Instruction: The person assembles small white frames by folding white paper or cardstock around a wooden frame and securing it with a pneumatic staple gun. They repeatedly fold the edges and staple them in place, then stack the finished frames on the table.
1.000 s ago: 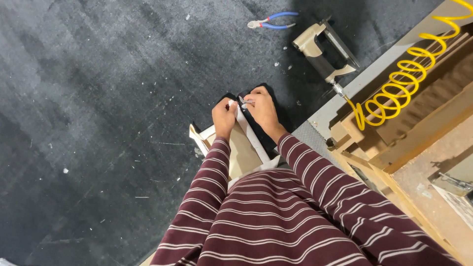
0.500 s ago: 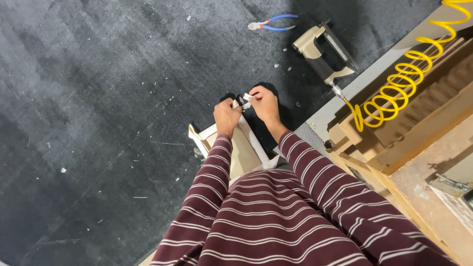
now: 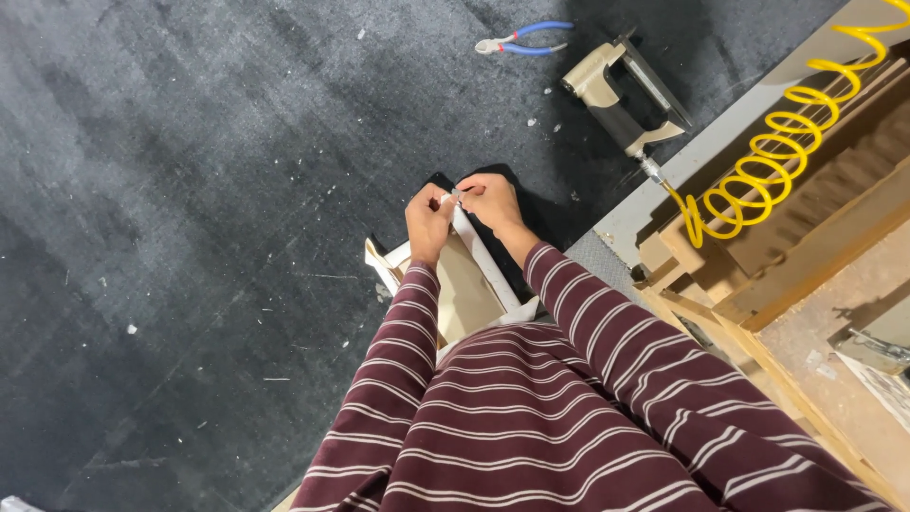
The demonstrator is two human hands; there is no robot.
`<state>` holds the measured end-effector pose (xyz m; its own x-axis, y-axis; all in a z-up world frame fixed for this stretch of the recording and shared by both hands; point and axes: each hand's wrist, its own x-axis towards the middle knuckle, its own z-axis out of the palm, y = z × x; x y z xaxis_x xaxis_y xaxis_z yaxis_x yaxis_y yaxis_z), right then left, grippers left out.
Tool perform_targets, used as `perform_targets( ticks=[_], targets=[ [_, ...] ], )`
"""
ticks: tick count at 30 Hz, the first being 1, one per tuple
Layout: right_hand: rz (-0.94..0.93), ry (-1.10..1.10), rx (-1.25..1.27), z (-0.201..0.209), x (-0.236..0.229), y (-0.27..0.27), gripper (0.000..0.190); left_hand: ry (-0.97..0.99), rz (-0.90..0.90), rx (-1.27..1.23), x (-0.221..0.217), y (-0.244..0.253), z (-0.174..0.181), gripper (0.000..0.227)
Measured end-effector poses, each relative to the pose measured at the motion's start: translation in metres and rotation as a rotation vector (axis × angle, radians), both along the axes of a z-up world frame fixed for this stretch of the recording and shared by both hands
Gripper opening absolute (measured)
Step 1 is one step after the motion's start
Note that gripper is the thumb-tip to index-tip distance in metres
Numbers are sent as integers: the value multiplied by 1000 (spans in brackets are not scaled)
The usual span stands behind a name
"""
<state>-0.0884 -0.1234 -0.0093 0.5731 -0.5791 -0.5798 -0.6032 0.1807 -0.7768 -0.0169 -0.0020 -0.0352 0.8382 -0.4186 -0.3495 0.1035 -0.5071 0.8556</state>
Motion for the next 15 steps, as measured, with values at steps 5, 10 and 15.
perform_targets(
  ticks=[5,10,15],
  targets=[
    [17,1,11,-5,9,-2,29,13,10,-44,-1,-1,3,9],
    [41,-8,-13,-4,11,-3,27,5,23,-77,0,-2,1,11],
    [37,6,4,-7,11,-3,27,-2,23,-77,1,-3,2,12]
  ],
)
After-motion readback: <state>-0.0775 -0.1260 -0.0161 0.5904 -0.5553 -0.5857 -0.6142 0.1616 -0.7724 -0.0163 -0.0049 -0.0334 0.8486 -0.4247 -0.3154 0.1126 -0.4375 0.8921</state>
